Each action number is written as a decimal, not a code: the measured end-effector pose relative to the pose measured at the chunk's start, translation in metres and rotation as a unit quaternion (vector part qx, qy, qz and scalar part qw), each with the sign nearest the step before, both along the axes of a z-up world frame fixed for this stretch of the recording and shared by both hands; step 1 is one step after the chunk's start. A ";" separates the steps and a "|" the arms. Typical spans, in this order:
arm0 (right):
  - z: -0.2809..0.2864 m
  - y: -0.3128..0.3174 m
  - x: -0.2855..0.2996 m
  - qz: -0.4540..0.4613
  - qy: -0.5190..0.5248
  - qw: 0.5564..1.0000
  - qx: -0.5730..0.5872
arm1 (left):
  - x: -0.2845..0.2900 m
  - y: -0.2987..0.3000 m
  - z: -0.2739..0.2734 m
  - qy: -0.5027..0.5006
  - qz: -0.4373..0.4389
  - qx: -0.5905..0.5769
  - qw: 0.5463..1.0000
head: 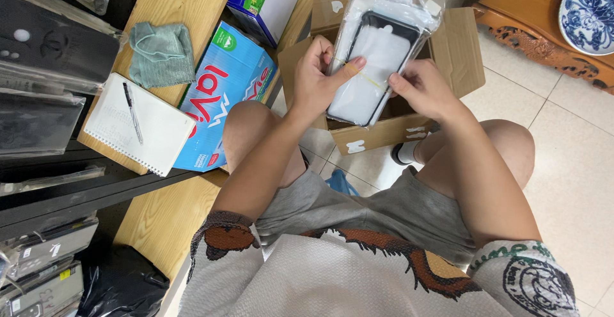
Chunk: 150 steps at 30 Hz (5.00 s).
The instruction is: The person wipes various phone cases with a cloth and places them into a cardboard box.
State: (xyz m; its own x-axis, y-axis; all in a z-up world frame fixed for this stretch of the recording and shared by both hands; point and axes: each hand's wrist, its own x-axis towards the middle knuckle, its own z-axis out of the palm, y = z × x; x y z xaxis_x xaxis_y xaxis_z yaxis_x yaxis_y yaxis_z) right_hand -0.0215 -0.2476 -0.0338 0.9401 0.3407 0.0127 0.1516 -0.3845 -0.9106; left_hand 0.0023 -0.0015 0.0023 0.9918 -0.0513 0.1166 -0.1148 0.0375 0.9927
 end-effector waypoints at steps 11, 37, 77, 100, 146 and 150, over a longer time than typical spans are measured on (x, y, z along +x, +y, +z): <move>0.043 0.005 -0.012 -0.008 -0.023 0.994 0.111 | -0.001 0.006 0.010 0.016 0.018 0.038 0.999; 0.059 0.016 -0.013 -0.054 -0.062 0.989 0.122 | 0.004 0.017 0.015 -0.055 0.070 0.023 0.996; 0.044 0.036 0.010 -0.225 0.113 0.922 0.295 | 0.018 0.021 0.022 -0.071 0.018 0.073 0.995; 0.060 0.052 0.007 -0.202 -0.216 0.941 0.167 | 0.008 -0.007 -0.083 0.245 -0.283 -0.246 0.894; -0.054 0.007 0.015 -0.188 0.069 0.959 -0.198 | 0.007 0.023 -0.142 0.106 -0.226 0.407 0.879; -0.121 -0.002 0.033 -0.171 0.145 0.935 -0.275 | 0.003 0.019 -0.160 0.122 -0.286 0.560 0.768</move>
State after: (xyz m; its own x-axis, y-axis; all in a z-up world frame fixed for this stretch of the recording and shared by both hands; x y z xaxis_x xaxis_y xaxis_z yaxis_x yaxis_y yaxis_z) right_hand 0.0113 -0.2497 -0.1549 0.9320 -0.1003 -0.3484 -0.2883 -0.7879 -0.5441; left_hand 0.0057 0.0172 -0.1578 0.7553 -0.4193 -0.5038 -0.2030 -0.8805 0.4284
